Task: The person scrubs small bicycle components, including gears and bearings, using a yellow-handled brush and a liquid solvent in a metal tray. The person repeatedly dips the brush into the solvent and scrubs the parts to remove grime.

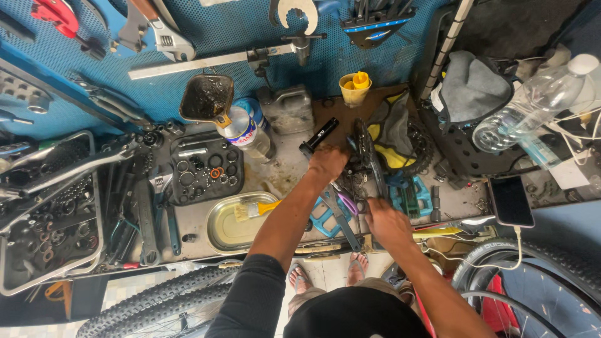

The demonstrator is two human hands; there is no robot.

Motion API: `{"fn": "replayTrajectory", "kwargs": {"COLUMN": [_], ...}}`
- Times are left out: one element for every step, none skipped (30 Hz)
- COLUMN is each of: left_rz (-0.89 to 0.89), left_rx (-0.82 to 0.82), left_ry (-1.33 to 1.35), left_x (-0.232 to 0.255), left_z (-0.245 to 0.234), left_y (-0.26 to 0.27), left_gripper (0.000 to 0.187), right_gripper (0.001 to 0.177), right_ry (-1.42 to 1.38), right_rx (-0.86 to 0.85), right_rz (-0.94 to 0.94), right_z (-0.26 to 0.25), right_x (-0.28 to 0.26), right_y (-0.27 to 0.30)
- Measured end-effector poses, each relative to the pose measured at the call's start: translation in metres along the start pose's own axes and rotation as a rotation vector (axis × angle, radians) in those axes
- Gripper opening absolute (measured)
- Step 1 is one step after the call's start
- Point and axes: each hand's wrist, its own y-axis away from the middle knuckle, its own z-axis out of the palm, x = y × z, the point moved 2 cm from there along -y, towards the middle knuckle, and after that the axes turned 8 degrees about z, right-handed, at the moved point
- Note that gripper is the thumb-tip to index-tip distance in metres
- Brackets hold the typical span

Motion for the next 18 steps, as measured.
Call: {"fn": "replayTrajectory", "kwargs": {"left_rz": [0.010, 0.021, 0.033, 0.003, -0.028, -0.058, -0.072, -0.085, -0.097, -0.083, -0.071, -0.058, -0.046, -0.035, -0.023, -0.035, -0.048, -0.061], "left_rx": [0.009, 0.018, 0.028, 0.040, 0.052, 0.064, 0.056, 0.048, 0.038, 0.057, 0.079, 0.100, 0.166, 0.232, 0.296, 0.343, 0.391, 0.438], "left_ry": [-0.006, -0.012, -0.019, 0.046, 0.109, 0.172, 0.199, 0.225, 0.252, 0.266, 0.278, 0.290, 0.308, 0.325, 0.344, 0.431, 0.515, 0.600], "left_x": [-0.002, -0.005, -0.007, -0.009, -0.013, -0.016, -0.018, -0.021, -0.021, -0.019, -0.017, -0.016, -0.016, -0.018, -0.018, -0.018, -0.020, -0.022], "left_z": [0.002, 0.004, 0.007, 0.009, 0.010, 0.009, 0.008, 0.004, 0.002, 0.000, -0.004, -0.008, -0.011, -0.015, -0.017, -0.017, -0.019, -0.020], "left_y": [-0.002, -0.006, -0.009, -0.011, -0.012, -0.013, -0.012, -0.012, -0.009, -0.005, -0.002, 0.001, 0.002, 0.002, 0.001, 0.000, -0.001, -0.001], "left_gripper": [0.031, 0.028, 0.026, 0.027, 0.027, 0.028, 0.027, 0.027, 0.027, 0.029, 0.031, 0.033, 0.037, 0.041, 0.045, 0.037, 0.030, 0.024], "right_gripper": [0.037, 0.037, 0.037, 0.039, 0.040, 0.043, 0.043, 0.044, 0.045, 0.044, 0.043, 0.042, 0.042, 0.042, 0.043, 0.038, 0.034, 0.031], "right_ry": [-0.041, -0.081, -0.121, -0.148, -0.176, -0.204, -0.278, -0.351, -0.423, -0.520, -0.619, -0.718, -0.850, -0.981, -1.111, -0.993, -0.875, -0.757], "right_rx": [0.029, 0.057, 0.087, 0.070, 0.053, 0.037, 0.001, -0.034, -0.072, -0.074, -0.073, -0.072, -0.065, -0.058, -0.050, -0.061, -0.070, -0.080], "right_rz": [0.007, 0.014, 0.023, 0.070, 0.116, 0.162, 0.211, 0.260, 0.312, 0.333, 0.352, 0.371, 0.365, 0.359, 0.353, 0.394, 0.431, 0.467], "right_z": [-0.001, -0.003, -0.005, -0.007, -0.008, -0.010, -0.012, -0.014, -0.013, -0.011, -0.010, -0.009, -0.008, -0.008, -0.008, -0.008, -0.010, -0.011], "right_x": [0.001, 0.002, 0.002, 0.003, 0.002, 0.001, 0.002, 0.003, 0.004, 0.006, 0.008, 0.011, 0.014, 0.016, 0.017, 0.017, 0.016, 0.015], "right_y": [0.000, 0.001, 0.002, 0.004, 0.005, 0.005, 0.006, 0.004, 0.005, 0.007, 0.007, 0.007, 0.006, 0.003, 0.003, 0.006, 0.009, 0.011]}}
